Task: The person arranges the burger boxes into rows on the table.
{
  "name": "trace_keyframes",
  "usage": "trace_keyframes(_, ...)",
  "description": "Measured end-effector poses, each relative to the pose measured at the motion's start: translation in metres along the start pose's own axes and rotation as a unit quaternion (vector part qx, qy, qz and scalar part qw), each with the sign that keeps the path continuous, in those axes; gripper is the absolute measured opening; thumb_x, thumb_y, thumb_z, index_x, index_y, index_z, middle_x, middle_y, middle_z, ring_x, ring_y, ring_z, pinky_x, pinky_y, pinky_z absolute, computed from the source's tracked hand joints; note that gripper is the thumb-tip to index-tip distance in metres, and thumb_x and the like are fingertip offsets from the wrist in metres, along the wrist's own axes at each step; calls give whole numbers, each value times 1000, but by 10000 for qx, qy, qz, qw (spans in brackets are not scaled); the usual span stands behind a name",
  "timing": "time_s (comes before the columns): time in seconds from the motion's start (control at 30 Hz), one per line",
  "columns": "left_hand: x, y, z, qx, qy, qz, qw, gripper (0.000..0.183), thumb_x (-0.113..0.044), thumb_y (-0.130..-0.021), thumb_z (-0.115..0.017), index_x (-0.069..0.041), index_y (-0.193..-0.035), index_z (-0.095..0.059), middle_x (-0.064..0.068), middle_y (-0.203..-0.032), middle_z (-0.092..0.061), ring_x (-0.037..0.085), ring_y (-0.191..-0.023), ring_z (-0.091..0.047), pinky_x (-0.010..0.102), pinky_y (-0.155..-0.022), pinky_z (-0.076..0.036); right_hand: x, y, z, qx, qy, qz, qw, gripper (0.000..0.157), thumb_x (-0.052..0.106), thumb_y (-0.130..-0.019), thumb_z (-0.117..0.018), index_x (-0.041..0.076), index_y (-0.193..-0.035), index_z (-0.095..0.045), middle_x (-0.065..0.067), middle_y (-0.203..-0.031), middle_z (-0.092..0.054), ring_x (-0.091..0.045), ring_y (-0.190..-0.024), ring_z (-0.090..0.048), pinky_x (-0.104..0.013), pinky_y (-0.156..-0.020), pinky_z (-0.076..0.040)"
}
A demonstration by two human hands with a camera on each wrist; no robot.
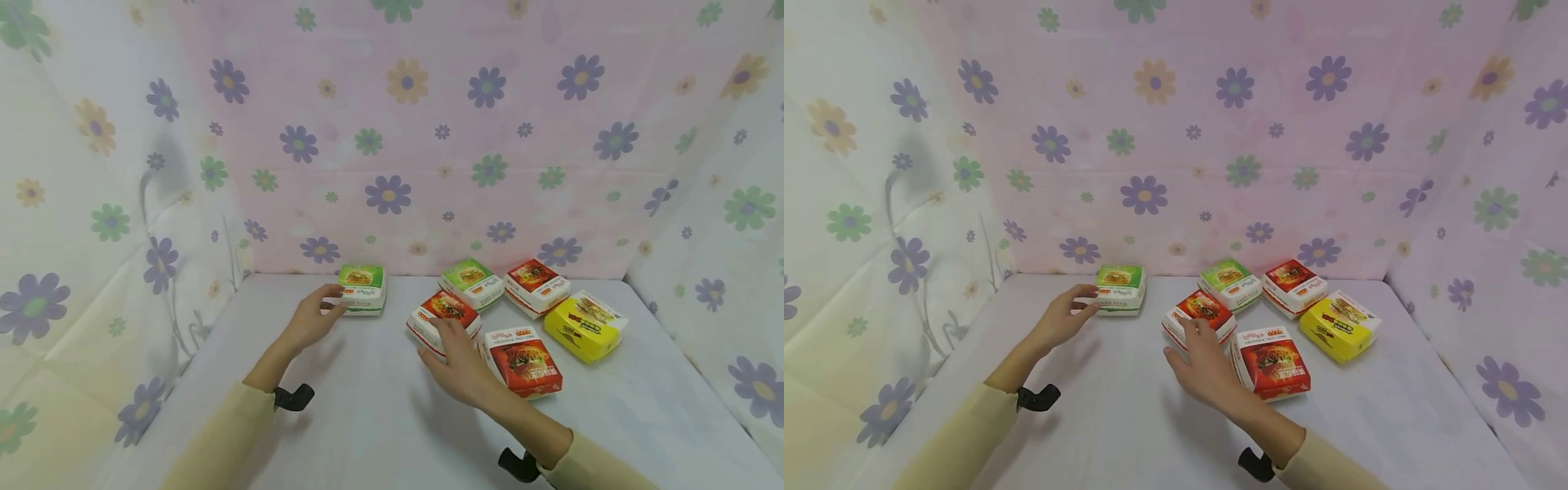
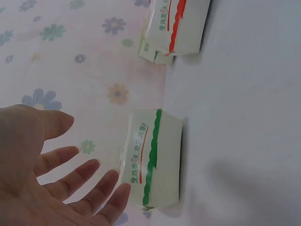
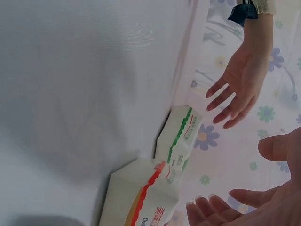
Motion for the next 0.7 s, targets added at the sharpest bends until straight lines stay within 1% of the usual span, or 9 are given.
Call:
trace_keyframes(0.1,-11,2,-8,40,-2,-272,9996,45,-23,-103,-62,-7,-144,-52,17,-142,-57,38,-123,-60,50,-94,-55,-8,8,6,-75,136,-108,9998,58,24,-100,-66,-2,-148,-46,-20,-143,-46,-37,-133,-48,-60,-108,-42)
trace_keyframes(0.2,-21,4,-18,136,59,-446,9989,45,-24,-103,-64,-7,-144,-53,16,-140,-59,34,-122,-61,49,-97,-54,-15,15,11,-33,182,-259,9995,59,26,-101,-66,-3,-148,-45,-21,-142,-45,-37,-130,-50,-59,-105,-45)
trace_keyframes(0.33,-33,5,-33,307,136,-684,9971,46,-21,-102,-64,-4,-143,-53,18,-138,-60,32,-119,-63,49,-98,-53,-25,23,15,202,168,-557,9981,64,30,-102,-65,-4,-150,-41,-23,-142,-42,-36,-126,-52,-58,-102,-48)
trace_keyframes(0.4,-37,4,-39,371,205,-757,9962,45,-19,-102,-65,-4,-143,-54,20,-139,-60,32,-118,-63,49,-98,-53,-30,26,15,352,148,-683,9969,69,34,-102,-63,-6,-152,-38,-25,-143,-41,-37,-127,-51,-59,-103,-47)
trace_keyframes(0.43,-39,4,-42,400,226,-771,9960,44,-19,-102,-65,-4,-143,-54,20,-140,-59,32,-118,-64,49,-98,-53,-32,27,15,427,115,-743,9963,71,35,-102,-63,-7,-152,-35,-26,-144,-40,-37,-127,-51,-59,-103,-47)
trace_keyframes(0.5,-39,2,-49,483,335,-685,9959,43,-21,-102,-65,-8,-142,-55,18,-141,-59,31,-118,-64,48,-98,-54,-37,29,14,568,69,-843,9948,77,40,-102,-62,-10,-153,-32,-29,-145,-39,-38,-126,-52,-59,-101,-48)
trace_keyframes(0.6,-38,-1,-62,692,482,-500,9952,43,-26,-102,-65,-15,-143,-55,13,-143,-59,29,-122,-62,47,-98,-54,-44,31,10,775,-78,-1023,9917,89,45,-102,-60,-16,-154,-21,-37,-153,-31,-45,-129,-51,-63,-104,-44)
trace_keyframes(0.7,-37,-4,-74,940,639,-312,9930,46,-32,-102,-65,-20,-145,-54,8,-143,-58,29,-125,-59,47,-98,-54,-51,30,5,967,-419,-1216,9870,94,44,-103,-59,-14,-157,-10,-37,-162,-15,-50,-141,-38,-66,-111,-35)
Point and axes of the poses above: each hand's wrist, its own y-axis away from the middle knuckle, its own z-axis out of the back of the hand, x = y × z, the point moved 10 cm from there along -y, towards the middle knuckle
